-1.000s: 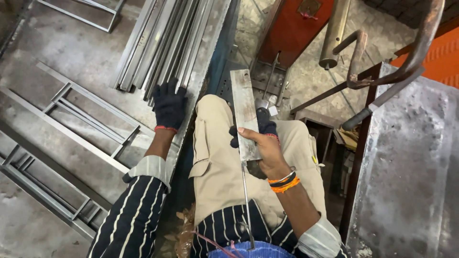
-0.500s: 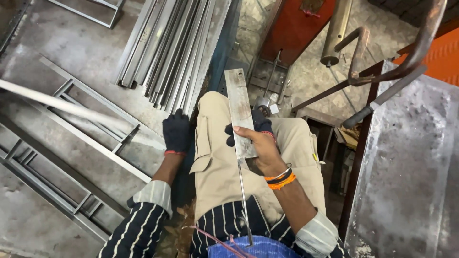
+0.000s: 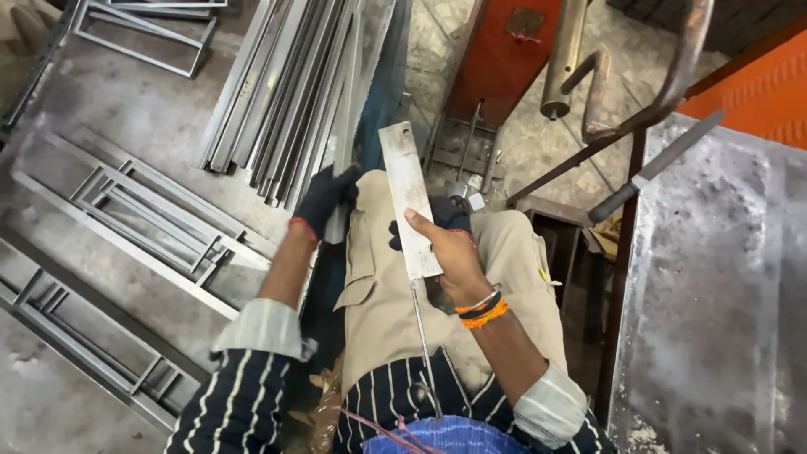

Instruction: The person repeatedly picks up a rectangular metal frame and a metal bar, aligns them, and welds the joints using a handheld welding torch. After each weld, the frame is placed on a nearby metal table. The process is repeated multiple times.

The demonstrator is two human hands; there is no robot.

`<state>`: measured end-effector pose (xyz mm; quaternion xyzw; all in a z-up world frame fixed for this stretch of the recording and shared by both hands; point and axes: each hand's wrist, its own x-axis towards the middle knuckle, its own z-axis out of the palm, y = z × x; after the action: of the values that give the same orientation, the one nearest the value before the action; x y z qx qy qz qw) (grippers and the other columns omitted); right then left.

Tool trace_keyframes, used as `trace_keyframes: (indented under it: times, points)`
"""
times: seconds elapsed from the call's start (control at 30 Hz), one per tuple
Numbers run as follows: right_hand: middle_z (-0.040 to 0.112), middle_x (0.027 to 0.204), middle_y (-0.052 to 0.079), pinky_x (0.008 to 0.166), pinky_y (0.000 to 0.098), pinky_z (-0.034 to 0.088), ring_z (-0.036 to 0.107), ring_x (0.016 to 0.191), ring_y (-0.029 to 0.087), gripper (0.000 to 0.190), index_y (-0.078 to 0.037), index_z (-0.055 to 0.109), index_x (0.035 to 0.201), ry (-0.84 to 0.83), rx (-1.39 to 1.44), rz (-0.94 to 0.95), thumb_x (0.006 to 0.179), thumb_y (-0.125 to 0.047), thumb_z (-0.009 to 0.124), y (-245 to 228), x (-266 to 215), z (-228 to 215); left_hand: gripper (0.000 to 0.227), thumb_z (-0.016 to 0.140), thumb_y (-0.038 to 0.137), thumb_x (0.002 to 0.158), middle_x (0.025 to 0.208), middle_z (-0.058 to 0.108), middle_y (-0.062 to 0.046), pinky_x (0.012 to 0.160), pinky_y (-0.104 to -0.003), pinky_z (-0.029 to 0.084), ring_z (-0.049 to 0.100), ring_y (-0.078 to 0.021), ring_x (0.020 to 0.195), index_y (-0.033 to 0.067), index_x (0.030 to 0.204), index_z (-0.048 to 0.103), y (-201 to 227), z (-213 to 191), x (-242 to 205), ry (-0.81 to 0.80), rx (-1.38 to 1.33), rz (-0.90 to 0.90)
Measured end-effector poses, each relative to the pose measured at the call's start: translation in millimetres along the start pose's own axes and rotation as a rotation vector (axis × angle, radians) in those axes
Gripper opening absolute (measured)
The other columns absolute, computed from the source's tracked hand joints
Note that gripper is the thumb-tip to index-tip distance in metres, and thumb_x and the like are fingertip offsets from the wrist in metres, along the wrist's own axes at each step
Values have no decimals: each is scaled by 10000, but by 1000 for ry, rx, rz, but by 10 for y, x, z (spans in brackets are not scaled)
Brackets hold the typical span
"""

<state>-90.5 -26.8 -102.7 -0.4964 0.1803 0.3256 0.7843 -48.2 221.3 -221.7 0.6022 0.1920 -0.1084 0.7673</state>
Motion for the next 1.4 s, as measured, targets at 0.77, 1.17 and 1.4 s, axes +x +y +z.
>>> trace_keyframes:
  times: [0.77,1.17,1.4]
  points:
    - [509,1550,147,1200,280,320,428,1452,207,672,31,445,1520,-224,-563,-494,1081,-475,392,-444,842,-114,401,569,196,983,750,720,-174,530,-431,527,732,-344,654,-21,1320,548,-224,1741,-1164,380,418,686]
    - [579,1369,198,1071,373,425,553,1269,292,446,35,542,1371,-192,-990,-994,1060,-283,504,-412,186,-47,306,405,159,1164,1227,631,-209,935,-427,503,612,-332,1118,-51,1317,568,514,1075,-628,506,559,1192]
    - [697,1156,209,916,419,523,664,1072,363,319,-22,689,1180,56,-1201,-1081,998,-284,666,-213,-91,314,395,546,445,1065,875,600,-42,687,-332,505,588,-169,792,70,1069,668,786,863,-392,243,-552,413]
